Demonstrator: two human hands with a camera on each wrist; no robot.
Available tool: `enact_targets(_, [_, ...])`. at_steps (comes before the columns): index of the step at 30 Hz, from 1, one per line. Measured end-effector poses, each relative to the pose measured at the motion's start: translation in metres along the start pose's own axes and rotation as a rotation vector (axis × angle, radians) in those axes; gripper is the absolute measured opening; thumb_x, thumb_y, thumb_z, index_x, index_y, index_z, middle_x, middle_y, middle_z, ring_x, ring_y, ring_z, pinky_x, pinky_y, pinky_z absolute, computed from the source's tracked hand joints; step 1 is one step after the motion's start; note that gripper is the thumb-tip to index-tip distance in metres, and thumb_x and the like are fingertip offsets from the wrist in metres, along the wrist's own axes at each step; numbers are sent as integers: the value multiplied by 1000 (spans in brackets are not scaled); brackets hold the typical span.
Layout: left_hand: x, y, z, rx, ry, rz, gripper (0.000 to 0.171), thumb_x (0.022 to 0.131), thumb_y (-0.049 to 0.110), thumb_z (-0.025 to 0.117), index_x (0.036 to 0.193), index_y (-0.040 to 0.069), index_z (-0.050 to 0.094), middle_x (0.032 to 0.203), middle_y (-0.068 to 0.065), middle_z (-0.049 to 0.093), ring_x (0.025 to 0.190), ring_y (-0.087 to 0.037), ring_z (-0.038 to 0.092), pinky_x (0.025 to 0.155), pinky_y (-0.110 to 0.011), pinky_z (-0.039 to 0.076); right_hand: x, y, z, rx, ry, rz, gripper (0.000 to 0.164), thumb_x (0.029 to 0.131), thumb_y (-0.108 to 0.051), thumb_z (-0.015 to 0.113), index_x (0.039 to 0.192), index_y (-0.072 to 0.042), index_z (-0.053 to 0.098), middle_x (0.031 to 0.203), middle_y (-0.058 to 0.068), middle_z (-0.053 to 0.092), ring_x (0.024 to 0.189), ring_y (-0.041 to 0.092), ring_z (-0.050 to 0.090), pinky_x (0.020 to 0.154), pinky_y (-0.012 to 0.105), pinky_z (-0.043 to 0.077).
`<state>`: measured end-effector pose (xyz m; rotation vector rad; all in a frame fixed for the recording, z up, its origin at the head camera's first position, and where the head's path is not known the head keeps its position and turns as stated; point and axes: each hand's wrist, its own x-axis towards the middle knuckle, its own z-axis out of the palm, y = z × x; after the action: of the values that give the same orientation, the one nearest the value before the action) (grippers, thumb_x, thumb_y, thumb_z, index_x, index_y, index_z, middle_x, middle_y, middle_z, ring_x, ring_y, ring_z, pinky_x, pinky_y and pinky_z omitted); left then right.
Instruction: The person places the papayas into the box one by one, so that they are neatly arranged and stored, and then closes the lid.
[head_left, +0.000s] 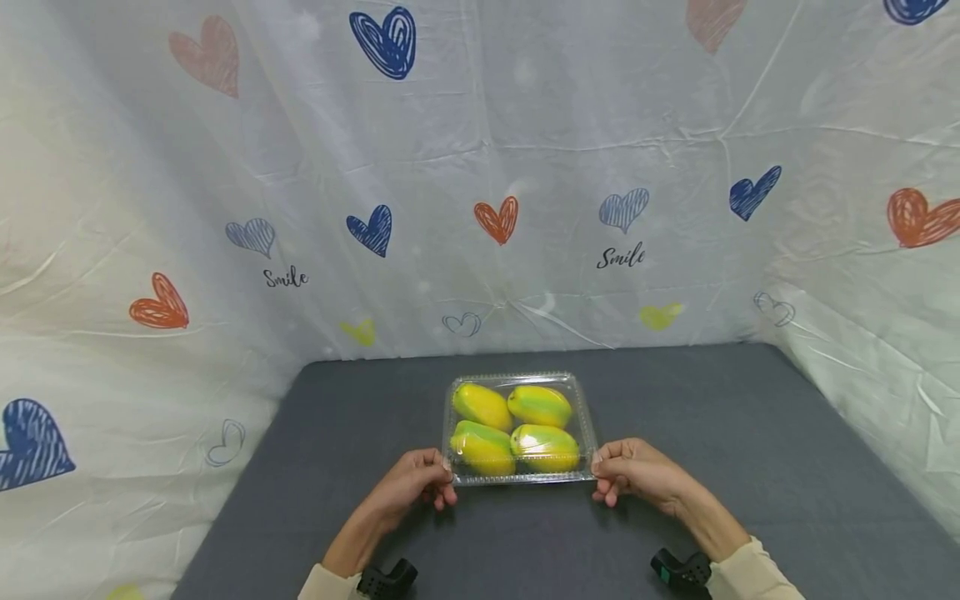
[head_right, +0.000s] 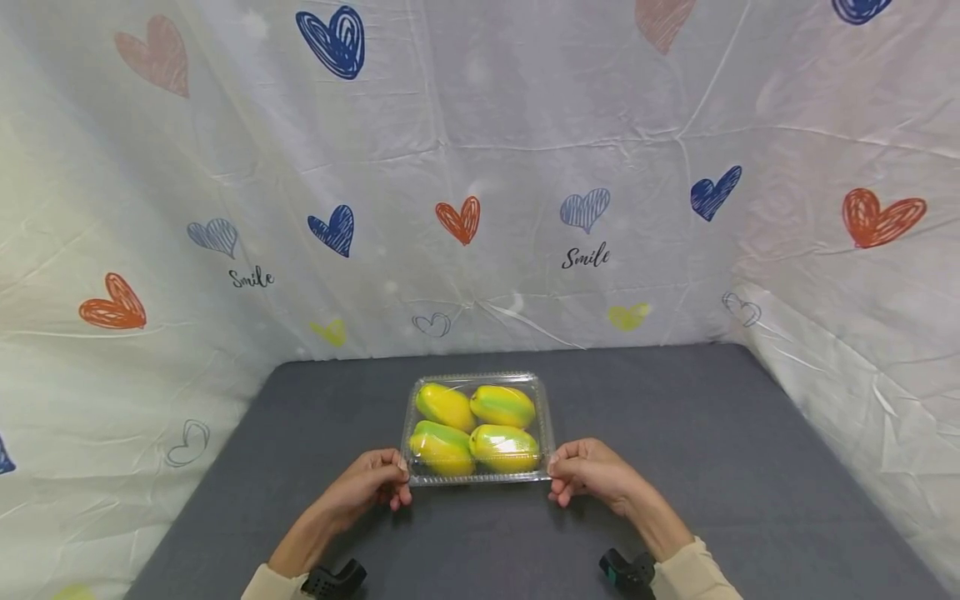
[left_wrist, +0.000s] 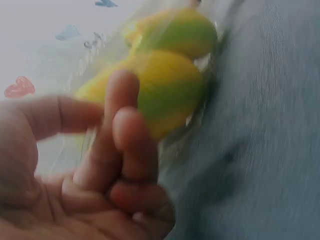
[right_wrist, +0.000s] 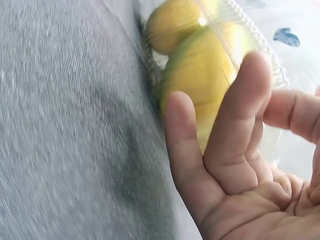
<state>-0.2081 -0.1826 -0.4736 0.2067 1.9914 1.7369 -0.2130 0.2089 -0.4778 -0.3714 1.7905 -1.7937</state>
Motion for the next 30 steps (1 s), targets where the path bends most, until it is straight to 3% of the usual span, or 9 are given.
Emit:
enact_targets(7, [0,-1,-7,112,-3,36,12,98,16,61,101,6,56,78,0,75,63,-14,64,61,-26,47,-1,-5,0,-125,55,-12,21,100,-12,61,105,8,60,76,2,68,63,11,68,66,33,61])
enact_targets(11, [-1,0,-10,182,17,71,33,99,20,63,121,1,48,87,-4,75,72,-18,67,72,-32,51,-1,-9,0,-223,118,-17,41,100,-16,65,125,12,52,82,7,70,68,18,69,70,39,62])
enact_targets(14, [-1,0,-12,205,24,77,52,100,23,64,139,0,38,94,-5,75,80,-20,68,82,-34,51,-2,-10,-1,-235,128,-21,63,100,-19,66,146,11,36,92,13,71,80,26,72,75,43,62])
enact_targets(17, [-1,-1,-12,211,17,77,64,101,25,63,151,4,28,100,-5,74,86,-22,69,87,-35,49,-1,-9,-3,-232,115,-33,78,100,-19,66,157,6,21,101,16,69,89,30,72,79,42,61])
enact_targets(24, [0,-3,-14,212,-6,93,69,102,26,62,156,9,23,104,-10,73,89,-24,69,87,-36,45,-1,-7,-5,-252,95,-68,83,100,-19,66,160,5,14,104,16,68,89,28,72,79,40,61])
enact_targets(30, [-1,-1,-15,203,-12,90,70,103,29,62,158,9,23,110,-13,73,92,-24,69,85,-37,49,-2,-9,-6,-271,98,-56,81,102,-22,63,161,4,14,112,18,68,96,25,69,82,38,59])
